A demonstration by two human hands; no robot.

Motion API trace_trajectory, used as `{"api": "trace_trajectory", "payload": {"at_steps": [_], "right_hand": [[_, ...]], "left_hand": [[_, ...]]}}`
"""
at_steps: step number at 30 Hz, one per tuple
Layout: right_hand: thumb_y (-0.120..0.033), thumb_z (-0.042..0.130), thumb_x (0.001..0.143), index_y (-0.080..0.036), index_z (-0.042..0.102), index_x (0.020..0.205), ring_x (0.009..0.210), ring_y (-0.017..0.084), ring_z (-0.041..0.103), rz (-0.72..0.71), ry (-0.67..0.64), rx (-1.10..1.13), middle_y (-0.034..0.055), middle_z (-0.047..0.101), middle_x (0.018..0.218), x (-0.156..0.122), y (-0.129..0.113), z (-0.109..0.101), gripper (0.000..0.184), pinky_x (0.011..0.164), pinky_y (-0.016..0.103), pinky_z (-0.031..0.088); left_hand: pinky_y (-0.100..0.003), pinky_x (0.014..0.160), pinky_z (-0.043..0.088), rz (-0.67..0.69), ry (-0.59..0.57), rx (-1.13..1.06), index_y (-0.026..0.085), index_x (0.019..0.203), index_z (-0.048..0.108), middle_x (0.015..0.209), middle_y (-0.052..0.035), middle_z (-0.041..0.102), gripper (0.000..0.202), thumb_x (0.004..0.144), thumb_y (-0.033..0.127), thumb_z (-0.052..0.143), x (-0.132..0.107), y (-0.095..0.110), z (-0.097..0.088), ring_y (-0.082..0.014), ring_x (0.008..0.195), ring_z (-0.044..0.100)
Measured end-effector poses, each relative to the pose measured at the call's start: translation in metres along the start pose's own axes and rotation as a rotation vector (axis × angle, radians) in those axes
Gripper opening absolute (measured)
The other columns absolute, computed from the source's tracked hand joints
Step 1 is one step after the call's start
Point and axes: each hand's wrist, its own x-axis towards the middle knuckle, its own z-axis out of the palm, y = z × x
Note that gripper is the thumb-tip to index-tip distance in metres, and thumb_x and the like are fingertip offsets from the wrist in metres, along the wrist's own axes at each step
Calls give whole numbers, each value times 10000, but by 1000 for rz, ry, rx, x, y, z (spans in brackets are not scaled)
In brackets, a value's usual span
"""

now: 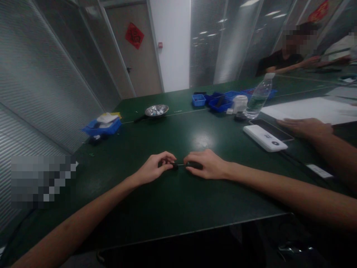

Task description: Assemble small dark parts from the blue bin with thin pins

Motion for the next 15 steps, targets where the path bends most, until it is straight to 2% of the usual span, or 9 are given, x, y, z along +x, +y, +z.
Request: {"api": "trace_trajectory", "payload": {"at_steps": [6,11,15], "right_hand": [[-386,486,1057,-205,650,1238,704,140,589,-38,36,-153,63,691,1010,1,-2,4,304,589,262,377],[-375,434,1083,-214,625,1266,712,142,573,-89,-13,-223,61,670,1004,3,-5,5,310,574,260,342],[-379,428,1084,-195,611,1260,721,145,575,-38,24,-203,68,669,1020,4,-6,6,313,585,260,346]], "left_hand": [[-300,771,477,-36,-42,-32,198,1224,653,1031,-67,711,286,982,352,650,1,4,2,-179,877,644],[-287,743,468,-37,-43,-19,202,1216,662,975,-44,674,305,954,356,688,0,7,5,-170,852,613],[-300,775,478,-26,-36,-37,207,1303,615,990,-35,668,422,918,330,733,1,7,6,-169,872,612]]}}
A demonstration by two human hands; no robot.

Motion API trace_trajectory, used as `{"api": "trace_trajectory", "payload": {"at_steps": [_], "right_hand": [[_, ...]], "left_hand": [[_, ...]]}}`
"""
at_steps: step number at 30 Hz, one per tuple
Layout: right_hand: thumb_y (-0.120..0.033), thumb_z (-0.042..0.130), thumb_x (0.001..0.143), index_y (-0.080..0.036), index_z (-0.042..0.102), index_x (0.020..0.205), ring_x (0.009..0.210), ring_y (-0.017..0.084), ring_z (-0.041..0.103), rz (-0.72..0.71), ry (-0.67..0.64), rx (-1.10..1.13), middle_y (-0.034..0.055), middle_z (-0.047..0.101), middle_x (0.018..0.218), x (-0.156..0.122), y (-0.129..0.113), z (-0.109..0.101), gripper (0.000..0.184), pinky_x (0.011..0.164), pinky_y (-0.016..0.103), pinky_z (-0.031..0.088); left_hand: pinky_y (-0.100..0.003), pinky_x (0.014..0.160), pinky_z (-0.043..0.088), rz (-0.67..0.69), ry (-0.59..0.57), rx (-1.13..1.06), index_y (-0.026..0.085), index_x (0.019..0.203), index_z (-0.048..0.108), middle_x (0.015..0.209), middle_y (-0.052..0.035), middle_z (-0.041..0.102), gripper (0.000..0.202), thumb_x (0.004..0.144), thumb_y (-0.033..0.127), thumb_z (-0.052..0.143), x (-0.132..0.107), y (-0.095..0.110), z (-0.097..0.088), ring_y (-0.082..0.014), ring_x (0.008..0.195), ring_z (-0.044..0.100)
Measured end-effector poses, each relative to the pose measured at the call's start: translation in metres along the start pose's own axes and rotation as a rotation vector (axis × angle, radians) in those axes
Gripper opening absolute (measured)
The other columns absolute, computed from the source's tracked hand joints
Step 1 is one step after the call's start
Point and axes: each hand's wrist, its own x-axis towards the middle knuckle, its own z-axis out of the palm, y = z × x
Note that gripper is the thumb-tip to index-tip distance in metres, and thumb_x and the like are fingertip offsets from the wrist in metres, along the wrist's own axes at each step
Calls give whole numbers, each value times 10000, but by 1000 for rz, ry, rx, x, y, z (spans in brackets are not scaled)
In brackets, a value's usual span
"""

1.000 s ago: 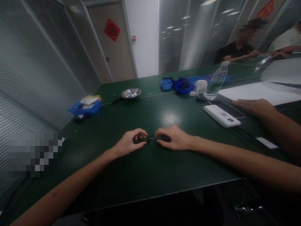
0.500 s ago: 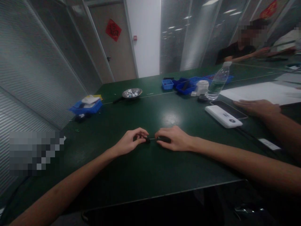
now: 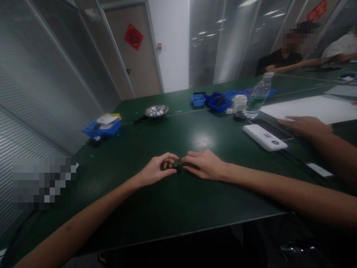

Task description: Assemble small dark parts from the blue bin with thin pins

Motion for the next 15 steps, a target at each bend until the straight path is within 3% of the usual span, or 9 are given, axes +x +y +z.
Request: {"api": "trace_trajectory", "payload": {"at_steps": [4,7,11,15], "right_hand": [[-380,476,1060,-201,614,1245,724,153,595,127,33,21,68,688,1046,1,2,3,293,608,271,367],[-360,539,1023,-209,627,1213,748,171,623,245,30,20,66,711,1058,3,4,5,258,620,283,377],[-360,579,1003,-218,637,1181,772,192,650,377,48,29,52,734,996,5,8,5,235,649,293,390],[-374,594,996,-228,642,1175,788,200,656,419,56,18,48,736,1007,4,11,7,236,644,288,382]], "left_hand": [[-311,796,486,-1,1,-10,232,1445,510,1025,-31,689,601,899,298,752,1,0,0,-165,873,622],[-319,805,488,-2,9,17,230,1478,481,1028,-37,705,618,917,292,732,0,0,0,-171,885,633],[-324,796,499,30,55,121,215,1313,625,1008,-44,692,424,927,351,733,-1,-4,-1,-188,904,641],[-351,833,516,140,76,324,213,1114,734,1061,-72,671,232,969,387,681,-4,-5,-2,-209,965,625]]}}
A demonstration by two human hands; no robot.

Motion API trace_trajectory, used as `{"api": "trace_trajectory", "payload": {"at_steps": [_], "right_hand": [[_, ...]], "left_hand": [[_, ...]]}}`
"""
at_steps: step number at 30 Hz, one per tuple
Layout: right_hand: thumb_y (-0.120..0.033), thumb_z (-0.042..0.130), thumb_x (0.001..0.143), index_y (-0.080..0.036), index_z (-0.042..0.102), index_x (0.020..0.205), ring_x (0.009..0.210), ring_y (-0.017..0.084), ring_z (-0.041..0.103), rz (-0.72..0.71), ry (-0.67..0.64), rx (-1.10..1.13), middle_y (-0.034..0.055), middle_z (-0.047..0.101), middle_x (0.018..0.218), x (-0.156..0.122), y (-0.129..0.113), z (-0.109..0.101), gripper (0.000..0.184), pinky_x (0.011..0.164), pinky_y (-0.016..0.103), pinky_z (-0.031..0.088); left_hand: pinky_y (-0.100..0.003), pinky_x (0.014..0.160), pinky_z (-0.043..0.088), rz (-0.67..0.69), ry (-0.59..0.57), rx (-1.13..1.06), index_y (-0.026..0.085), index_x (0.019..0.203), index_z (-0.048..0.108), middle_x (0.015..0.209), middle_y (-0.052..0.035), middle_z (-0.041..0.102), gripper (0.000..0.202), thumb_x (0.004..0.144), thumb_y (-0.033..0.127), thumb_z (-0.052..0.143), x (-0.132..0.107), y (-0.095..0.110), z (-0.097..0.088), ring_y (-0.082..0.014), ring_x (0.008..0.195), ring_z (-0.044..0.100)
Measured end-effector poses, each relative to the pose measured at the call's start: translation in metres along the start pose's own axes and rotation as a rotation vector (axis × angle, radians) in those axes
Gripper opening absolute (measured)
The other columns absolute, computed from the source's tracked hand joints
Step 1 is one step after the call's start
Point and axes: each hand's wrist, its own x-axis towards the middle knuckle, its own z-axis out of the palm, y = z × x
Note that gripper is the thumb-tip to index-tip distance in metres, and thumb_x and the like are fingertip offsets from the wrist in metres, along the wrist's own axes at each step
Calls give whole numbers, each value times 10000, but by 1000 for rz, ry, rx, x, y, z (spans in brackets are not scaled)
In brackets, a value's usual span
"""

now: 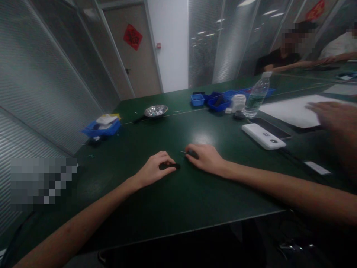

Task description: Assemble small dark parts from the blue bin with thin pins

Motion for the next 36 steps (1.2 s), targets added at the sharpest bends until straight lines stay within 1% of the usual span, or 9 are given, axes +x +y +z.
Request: {"api": "trace_trajectory", "payload": {"at_steps": [5,9,13,18,20,22,25,30,36], "right_hand": [[-370,591,998,-231,644,1170,760,188,638,-8,0,5,43,732,991,0,1,2,227,624,283,365],[-366,593,996,-223,648,1164,748,186,629,-8,-9,11,44,726,962,0,-1,-1,227,621,283,364],[-363,592,1000,-219,647,1176,755,177,627,-20,-22,37,42,724,975,-1,-1,-3,234,628,280,375],[-371,601,996,-213,650,1184,735,165,614,-14,-39,42,43,722,967,0,0,-2,250,619,274,373],[-370,602,996,-215,652,1178,733,161,610,-13,-41,40,43,721,975,0,0,-2,244,614,270,370],[-369,603,995,-214,654,1167,729,160,607,-11,-37,36,42,719,969,0,0,-2,237,610,268,365],[-365,598,997,-211,656,1163,730,160,612,-11,-39,40,41,716,951,0,-1,-3,233,609,265,363],[-358,604,990,-214,658,1165,727,165,611,-16,-28,28,38,717,926,0,-1,-2,233,614,272,356],[-364,598,994,-210,655,1161,732,171,619,-17,-36,25,43,717,930,1,-2,-3,234,613,274,356]], "left_hand": [[-414,992,484,185,-24,171,234,1191,723,1191,-80,696,221,1009,319,630,-1,0,-5,-233,1147,603],[-429,1015,467,219,-34,277,237,1246,704,1199,-71,723,255,1027,306,593,0,-21,-19,-236,1178,620],[-445,1038,456,97,69,397,221,1237,713,1227,-86,724,298,1028,376,569,-9,-77,-53,-254,1176,635],[-414,1037,468,-234,248,505,211,1221,724,1262,-99,720,390,989,481,567,-47,-167,-107,-281,1177,644],[-401,1050,463,-340,296,552,210,1206,733,1260,-100,725,420,971,516,565,-65,-193,-124,-287,1178,647],[-404,1050,462,-418,325,596,200,1201,738,1252,-110,728,454,955,539,561,-79,-211,-137,-299,1171,651],[-414,1036,466,-497,319,638,197,1215,738,1253,-118,727,473,942,535,550,-90,-222,-147,-317,1166,649],[-402,1013,480,-549,339,658,198,1256,725,1233,-116,736,443,956,409,476,-91,-221,-151,-306,1111,666],[-370,933,515,-666,423,576,167,1281,692,1135,-117,756,473,872,379,585,-87,-221,-154,-298,1045,692]]}}
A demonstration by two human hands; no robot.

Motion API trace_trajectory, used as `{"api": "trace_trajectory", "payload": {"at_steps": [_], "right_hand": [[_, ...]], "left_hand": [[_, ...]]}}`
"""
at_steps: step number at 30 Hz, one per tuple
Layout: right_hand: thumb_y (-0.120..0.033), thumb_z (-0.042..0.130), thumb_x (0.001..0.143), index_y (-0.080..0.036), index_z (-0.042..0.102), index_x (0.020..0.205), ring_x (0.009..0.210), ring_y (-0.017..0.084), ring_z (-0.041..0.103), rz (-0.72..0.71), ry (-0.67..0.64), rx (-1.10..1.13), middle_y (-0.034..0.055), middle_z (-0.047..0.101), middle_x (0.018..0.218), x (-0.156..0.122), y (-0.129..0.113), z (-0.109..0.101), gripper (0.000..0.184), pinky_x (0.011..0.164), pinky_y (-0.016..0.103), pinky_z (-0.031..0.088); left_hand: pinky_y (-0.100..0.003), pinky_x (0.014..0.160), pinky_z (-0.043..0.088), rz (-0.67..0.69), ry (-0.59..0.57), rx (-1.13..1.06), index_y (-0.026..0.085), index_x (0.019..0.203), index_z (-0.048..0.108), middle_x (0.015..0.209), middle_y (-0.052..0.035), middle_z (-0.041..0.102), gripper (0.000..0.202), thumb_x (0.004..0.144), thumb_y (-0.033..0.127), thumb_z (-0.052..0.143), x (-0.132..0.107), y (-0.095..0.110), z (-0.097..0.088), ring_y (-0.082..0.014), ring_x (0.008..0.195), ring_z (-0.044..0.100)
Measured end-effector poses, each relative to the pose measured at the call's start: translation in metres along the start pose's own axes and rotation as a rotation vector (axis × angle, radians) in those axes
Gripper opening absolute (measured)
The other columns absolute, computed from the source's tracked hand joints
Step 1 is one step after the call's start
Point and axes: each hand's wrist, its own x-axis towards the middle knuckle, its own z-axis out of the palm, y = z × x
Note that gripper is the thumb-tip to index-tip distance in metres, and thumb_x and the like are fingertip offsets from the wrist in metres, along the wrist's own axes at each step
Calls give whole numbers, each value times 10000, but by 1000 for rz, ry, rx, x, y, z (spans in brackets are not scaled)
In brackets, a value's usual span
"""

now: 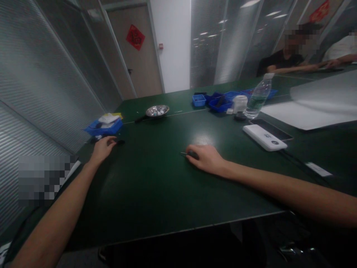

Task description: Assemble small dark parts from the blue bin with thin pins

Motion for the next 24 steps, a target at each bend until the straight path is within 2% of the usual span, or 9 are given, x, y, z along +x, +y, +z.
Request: {"api": "trace_trajectory", "payload": {"at_steps": [4,7,12,15,20,24], "right_hand": [[-365,600,993,-213,652,1163,727,167,615,-1,-4,6,40,714,925,0,0,-1,233,611,271,354],[-368,604,992,-211,650,1158,727,165,610,-5,-1,2,40,713,925,0,1,0,233,614,272,357],[-373,600,993,-218,646,1176,726,163,614,-1,-7,21,40,719,956,-1,2,1,244,617,274,375],[-373,593,997,-213,650,1180,741,169,621,-8,-9,28,47,721,959,0,1,0,249,623,279,385],[-364,603,991,-209,658,1163,737,171,621,-5,-9,15,50,722,944,-1,0,-1,237,619,280,377],[-372,597,995,-210,651,1165,750,175,629,-13,-4,6,51,726,961,-1,1,0,241,622,279,375]], "left_hand": [[-388,856,534,-176,-44,31,185,1043,776,1030,-128,760,339,833,415,642,4,3,-5,-336,989,707],[-392,837,536,-217,-108,37,199,933,778,986,-121,757,278,848,412,621,5,5,-7,-335,968,707],[-405,844,528,-116,-38,98,178,989,720,1051,-154,732,282,891,391,563,-2,9,-4,-333,982,685],[-391,840,526,-56,9,74,194,1031,698,1015,-128,745,269,903,388,561,-6,14,-5,-313,955,688],[-358,856,545,-123,71,-100,193,974,739,985,-100,779,243,864,390,651,-4,26,-12,-284,942,716],[-370,864,562,-189,60,-187,175,1082,771,1003,-94,793,319,839,362,682,-1,33,-14,-289,933,734]]}}
